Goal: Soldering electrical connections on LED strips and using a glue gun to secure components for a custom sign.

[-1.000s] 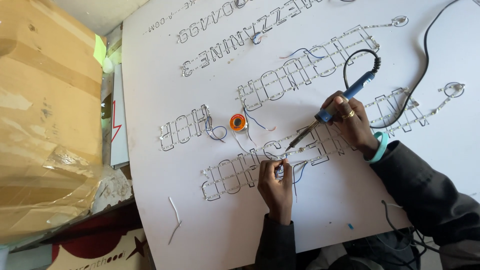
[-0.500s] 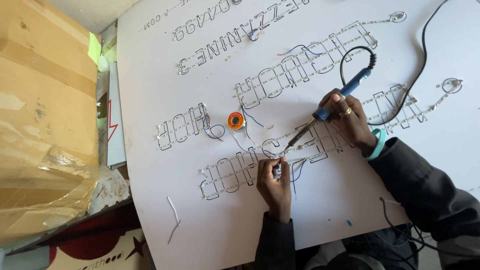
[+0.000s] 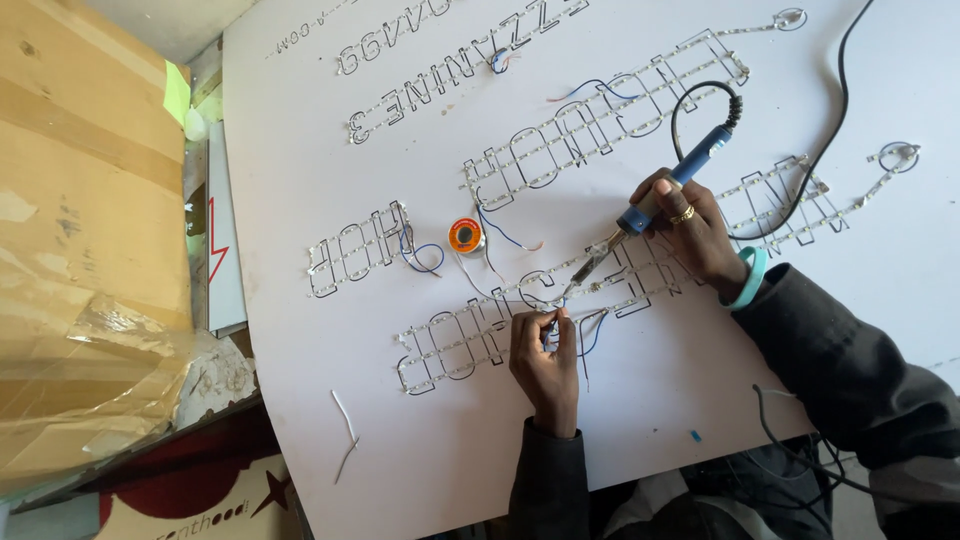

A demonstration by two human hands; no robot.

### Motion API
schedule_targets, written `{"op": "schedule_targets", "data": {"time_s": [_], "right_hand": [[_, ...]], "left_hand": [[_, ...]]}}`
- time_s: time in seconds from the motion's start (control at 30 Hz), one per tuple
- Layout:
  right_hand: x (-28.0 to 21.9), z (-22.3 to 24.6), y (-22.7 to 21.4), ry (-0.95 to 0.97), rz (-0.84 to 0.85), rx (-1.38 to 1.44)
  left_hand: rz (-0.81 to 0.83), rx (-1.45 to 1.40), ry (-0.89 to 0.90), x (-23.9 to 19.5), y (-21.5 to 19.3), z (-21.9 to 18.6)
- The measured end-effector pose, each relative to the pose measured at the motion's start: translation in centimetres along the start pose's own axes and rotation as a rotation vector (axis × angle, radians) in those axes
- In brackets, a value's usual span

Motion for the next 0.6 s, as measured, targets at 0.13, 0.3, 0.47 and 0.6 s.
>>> {"op": "schedule_targets", "data": {"time_s": [0.13,0.3,0.47,0.6], "right_hand": [[0.1,-0.1,-0.1,0.001,-0.003,0.004],[0.1,-0.6,-0.1,0.012,0.013,0.016],[-0.1,-0.1,0.2,0.008,0.025,0.015],[0.0,-0.4,0.1,0.016,0.036,0.007]], "left_hand": [[0.02,-0.005,0.001,0.1,-0.2,-0.4],[0.005,-0.018,0.008,0.2,-0.4,-0.7],[0.004,-0.027,0.007,0.3,-0.4,-0.7],[0.003,-0.02,-0.006,0.2,-0.4,-0.5]]}}
Point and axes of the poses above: each hand's wrist, its own x-axis towards the middle knuckle, its own y-axis out of the palm, z = x × y, the point moved 7 cm from there along x, towards the middle knuckle, and after that the axes turned 5 degrees about -z, right-handed, at the moved point
